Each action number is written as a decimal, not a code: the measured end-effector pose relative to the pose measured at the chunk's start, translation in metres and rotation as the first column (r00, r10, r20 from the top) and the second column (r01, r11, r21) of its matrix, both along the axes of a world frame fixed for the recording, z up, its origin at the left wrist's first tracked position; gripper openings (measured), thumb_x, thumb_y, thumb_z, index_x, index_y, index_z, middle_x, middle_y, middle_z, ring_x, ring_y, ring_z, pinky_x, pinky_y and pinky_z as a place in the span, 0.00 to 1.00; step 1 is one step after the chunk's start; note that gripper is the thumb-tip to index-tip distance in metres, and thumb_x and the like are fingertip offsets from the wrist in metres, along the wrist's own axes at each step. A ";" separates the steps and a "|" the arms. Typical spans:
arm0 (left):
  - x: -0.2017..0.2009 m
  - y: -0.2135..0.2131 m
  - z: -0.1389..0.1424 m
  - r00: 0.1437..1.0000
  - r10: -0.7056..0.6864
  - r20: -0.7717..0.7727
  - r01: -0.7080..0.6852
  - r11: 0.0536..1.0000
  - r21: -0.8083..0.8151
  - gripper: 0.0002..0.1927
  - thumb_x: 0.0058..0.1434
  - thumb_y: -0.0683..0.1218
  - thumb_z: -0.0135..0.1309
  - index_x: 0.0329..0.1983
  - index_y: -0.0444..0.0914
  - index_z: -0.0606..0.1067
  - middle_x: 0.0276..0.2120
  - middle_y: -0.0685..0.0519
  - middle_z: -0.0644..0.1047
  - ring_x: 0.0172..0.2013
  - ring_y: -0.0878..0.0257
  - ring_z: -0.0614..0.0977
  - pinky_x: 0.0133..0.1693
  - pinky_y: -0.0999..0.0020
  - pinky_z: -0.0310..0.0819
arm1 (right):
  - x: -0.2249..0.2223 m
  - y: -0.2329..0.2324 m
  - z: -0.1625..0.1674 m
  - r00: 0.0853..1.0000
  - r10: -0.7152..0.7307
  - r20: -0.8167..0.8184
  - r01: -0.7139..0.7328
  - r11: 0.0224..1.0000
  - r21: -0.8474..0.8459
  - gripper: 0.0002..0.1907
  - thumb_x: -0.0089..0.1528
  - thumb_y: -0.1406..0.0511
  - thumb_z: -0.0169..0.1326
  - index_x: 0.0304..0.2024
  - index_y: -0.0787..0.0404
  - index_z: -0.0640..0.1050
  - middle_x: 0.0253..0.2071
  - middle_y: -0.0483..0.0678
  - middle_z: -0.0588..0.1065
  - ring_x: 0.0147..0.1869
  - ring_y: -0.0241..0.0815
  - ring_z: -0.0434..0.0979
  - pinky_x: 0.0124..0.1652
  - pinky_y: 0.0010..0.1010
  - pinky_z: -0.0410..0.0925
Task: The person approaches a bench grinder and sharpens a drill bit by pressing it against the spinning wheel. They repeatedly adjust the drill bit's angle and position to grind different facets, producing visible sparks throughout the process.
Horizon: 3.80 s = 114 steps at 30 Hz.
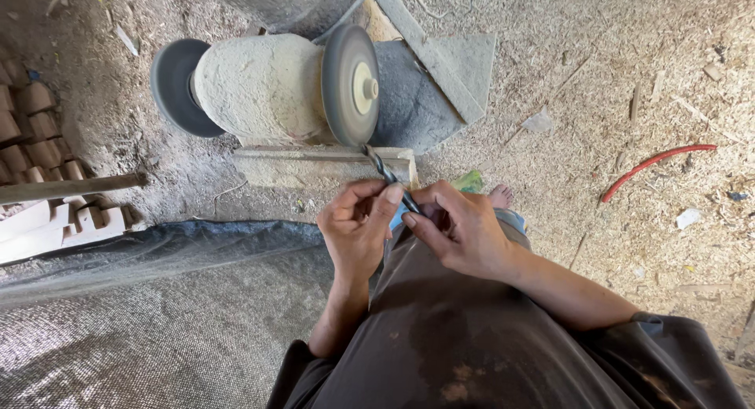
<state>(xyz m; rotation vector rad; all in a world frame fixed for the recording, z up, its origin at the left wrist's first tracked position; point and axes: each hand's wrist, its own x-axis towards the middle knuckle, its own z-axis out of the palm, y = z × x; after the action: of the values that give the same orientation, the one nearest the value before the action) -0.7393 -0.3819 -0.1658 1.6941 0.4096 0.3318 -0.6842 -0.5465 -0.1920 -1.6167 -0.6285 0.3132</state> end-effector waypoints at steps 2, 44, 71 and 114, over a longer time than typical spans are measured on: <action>-0.001 -0.002 0.001 0.999 -0.041 0.024 0.039 0.997 0.073 0.06 0.66 0.41 0.64 0.39 0.33 0.78 0.27 0.57 0.78 0.22 0.78 0.70 0.23 0.80 0.60 | -0.003 -0.002 -0.006 0.999 0.008 -0.043 -0.007 1.000 0.020 0.11 0.64 0.68 0.61 0.46 0.65 0.74 0.28 0.43 0.76 0.24 0.28 0.74 0.24 0.21 0.66; -0.011 -0.018 0.018 0.999 -0.047 0.011 0.047 0.998 -0.038 0.10 0.63 0.40 0.65 0.38 0.32 0.74 0.30 0.52 0.79 0.23 0.74 0.79 0.20 0.77 0.71 | -0.015 -0.005 -0.038 0.811 0.438 -0.389 -0.271 0.869 0.413 0.15 0.76 0.62 0.40 0.55 0.65 0.74 0.44 0.46 0.76 0.45 0.33 0.79 0.45 0.26 0.73; 0.000 -0.001 0.007 0.999 0.035 -0.004 -0.033 0.977 0.212 0.11 0.62 0.45 0.68 0.39 0.35 0.78 0.29 0.58 0.81 0.23 0.79 0.70 0.23 0.80 0.60 | -0.017 0.010 -0.025 0.822 0.248 -0.512 -0.054 0.930 0.363 0.11 0.74 0.66 0.45 0.56 0.65 0.72 0.36 0.45 0.75 0.35 0.30 0.72 0.37 0.23 0.69; 0.011 -0.005 0.008 0.998 0.055 -0.005 -0.053 0.985 0.167 0.10 0.64 0.42 0.66 0.38 0.33 0.77 0.25 0.59 0.77 0.24 0.79 0.70 0.25 0.80 0.60 | 0.007 0.002 -0.012 0.846 0.227 -0.483 -0.100 0.957 0.274 0.12 0.72 0.66 0.48 0.53 0.67 0.76 0.33 0.42 0.74 0.36 0.28 0.73 0.37 0.22 0.69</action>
<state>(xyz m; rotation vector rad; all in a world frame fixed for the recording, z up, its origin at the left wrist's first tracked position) -0.7281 -0.3867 -0.1574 1.8504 0.4454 0.4074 -0.6773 -0.5448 -0.2037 -1.1760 -0.3739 0.7407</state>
